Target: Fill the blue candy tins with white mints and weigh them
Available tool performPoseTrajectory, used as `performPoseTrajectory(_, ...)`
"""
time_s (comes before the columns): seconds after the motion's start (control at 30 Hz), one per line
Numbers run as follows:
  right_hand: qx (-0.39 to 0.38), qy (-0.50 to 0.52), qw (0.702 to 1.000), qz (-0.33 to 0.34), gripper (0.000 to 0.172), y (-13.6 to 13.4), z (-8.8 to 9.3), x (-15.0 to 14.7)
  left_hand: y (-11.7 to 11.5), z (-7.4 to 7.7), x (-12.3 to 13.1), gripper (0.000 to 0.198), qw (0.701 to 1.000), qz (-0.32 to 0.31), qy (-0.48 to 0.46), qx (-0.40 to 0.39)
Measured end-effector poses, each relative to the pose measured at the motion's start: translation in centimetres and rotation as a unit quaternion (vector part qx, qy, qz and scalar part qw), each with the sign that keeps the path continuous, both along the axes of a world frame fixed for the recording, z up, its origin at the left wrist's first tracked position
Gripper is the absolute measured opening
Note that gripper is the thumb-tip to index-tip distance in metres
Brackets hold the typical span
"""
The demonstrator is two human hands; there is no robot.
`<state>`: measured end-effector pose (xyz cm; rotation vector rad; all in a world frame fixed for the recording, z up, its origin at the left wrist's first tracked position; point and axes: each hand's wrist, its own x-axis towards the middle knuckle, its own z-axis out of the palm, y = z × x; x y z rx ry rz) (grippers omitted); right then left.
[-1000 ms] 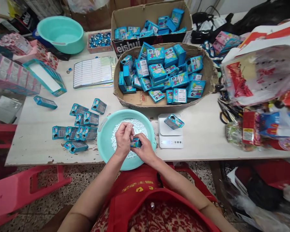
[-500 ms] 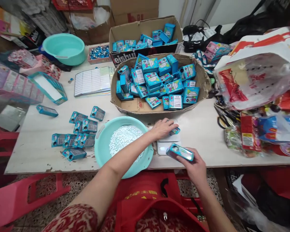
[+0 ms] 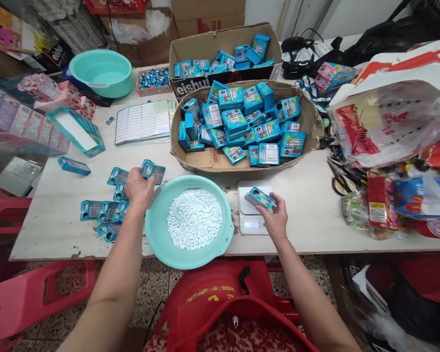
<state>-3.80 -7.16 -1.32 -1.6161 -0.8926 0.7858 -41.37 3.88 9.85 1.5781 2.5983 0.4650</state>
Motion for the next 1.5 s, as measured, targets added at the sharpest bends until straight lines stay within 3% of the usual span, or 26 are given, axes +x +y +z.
performPoseTrajectory(0.1, -0.015, -0.009, 0.999, -0.031, 0.058, -2.2, 0.7, 1.7, 1.4, -3.6, -1.8, 0.046, 0.996, 0.014, -0.012, -0.082)
performPoseTrajectory(0.2, -0.048, -0.031, 0.996, -0.075, 0.050, -4.5, 1.3, 3.5, 1.8, -5.4, -2.9, 0.049, 0.995, 0.017, -0.016, -0.098)
performPoseTrajectory(0.3, -0.069, -0.053, 0.990, -0.108, 0.048, -6.1, 1.1, 4.6, 1.3, -5.3, -3.5, 0.051, 0.995, 0.008, -0.010, -0.102)
performPoseTrajectory(0.43, -0.086, -0.055, 0.986, -0.130, 0.047, -6.8, 0.1, 4.9, -0.4, -3.7, -3.3, 0.044, 0.998, -0.010, 0.030, -0.055)
performPoseTrajectory(0.53, -0.091, -0.051, 0.986, -0.134, 0.046, -6.6, -0.2, 4.5, -2.2, -3.0, -2.1, 0.036, 0.998, -0.050, 0.045, -0.009)
performPoseTrajectory(0.67, -0.090, -0.055, 0.986, -0.126, 0.045, -6.0, 0.1, 4.0, -4.4, -3.5, 1.0, 0.031, 0.992, -0.127, 0.014, -0.011)
performPoseTrajectory(0.87, -0.093, -0.046, 0.989, -0.107, 0.045, -4.9, 0.8, 3.5, -7.0, -5.7, 4.9, 0.029, 0.972, -0.213, -0.023, -0.099)
performPoseTrajectory(1.07, -0.063, -0.027, 0.996, -0.054, 0.044, -3.3, 1.4, 2.5, -8.4, -7.1, 4.2, 0.035, 0.941, -0.247, 0.041, -0.229)
performPoseTrajectory(1.2, -0.032, -0.019, 0.999, -0.032, 0.050, -2.5, 1.3, 1.5, -11.1, -7.9, 4.5, 0.050, 0.911, -0.228, 0.075, -0.335)
performPoseTrajectory(1.33, -0.025, 0.002, 1.000, -0.003, 0.064, -1.7, 0.9, 0.2, -14.3, -8.5, 6.7, 0.062, 0.885, -0.240, -0.008, -0.400)
performPoseTrajectory(1.4, -0.025, -0.011, 1.000, -0.012, 0.067, -1.2, 0.6, -0.3, -15.2, -8.8, 7.8, 0.045, 0.876, -0.260, -0.085, -0.397)
performPoseTrajectory(1.5, -0.022, -0.041, 0.998, -0.031, 0.056, -0.3, 0.4, -0.5, -15.1, -9.0, 8.3, 0.016, 0.872, -0.257, -0.221, -0.354)
